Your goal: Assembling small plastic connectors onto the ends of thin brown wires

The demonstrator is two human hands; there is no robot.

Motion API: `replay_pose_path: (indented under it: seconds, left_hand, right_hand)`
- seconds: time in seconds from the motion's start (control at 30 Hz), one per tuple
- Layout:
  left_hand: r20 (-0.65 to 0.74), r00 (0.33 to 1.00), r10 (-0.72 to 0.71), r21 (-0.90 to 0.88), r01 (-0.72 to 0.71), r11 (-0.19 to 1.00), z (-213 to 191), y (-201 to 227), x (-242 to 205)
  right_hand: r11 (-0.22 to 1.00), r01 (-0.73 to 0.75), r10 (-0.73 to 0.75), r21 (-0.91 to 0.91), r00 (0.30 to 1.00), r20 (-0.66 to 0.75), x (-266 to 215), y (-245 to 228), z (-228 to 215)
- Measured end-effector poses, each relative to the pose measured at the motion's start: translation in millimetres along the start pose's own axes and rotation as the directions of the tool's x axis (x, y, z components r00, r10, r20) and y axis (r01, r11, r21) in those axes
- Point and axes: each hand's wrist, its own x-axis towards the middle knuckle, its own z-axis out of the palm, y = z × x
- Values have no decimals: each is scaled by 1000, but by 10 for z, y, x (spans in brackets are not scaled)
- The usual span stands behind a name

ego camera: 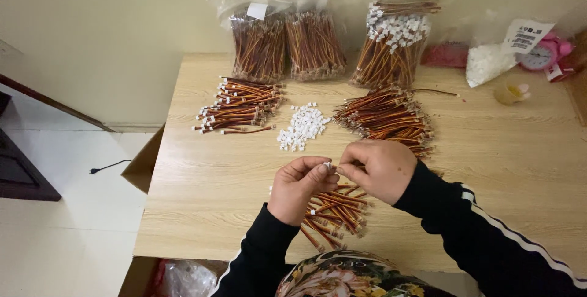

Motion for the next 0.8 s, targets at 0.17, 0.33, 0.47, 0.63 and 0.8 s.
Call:
replay_pose_path:
  seconds: [0.17,0.33,0.47,0.63,0.8]
  left_hand:
    - [-24,998,55,84,-53,995,49,56,-11]
    - [-6,1000,15,35,-15,999,-6,66,-24]
    - [-7,1000,-5,17,5,1000,-37,18,7]
    - [-4,1000,0,28,0,1000,-28,0,21]
    - [-13,999,39,131,-37,991,-27,47,-9]
  right_hand:
    - [1000,-8,8,1,999,-31,14,-55,-43]
    - [997,-24,27,77,999,-35,9,-119,-38]
    - [982,-59,59,178,998,7,17,-98,-28]
    - [968,-139,117,211,986,116,50,-41,-34]
    - [997,3,-6,80,999,35,44,-69,41]
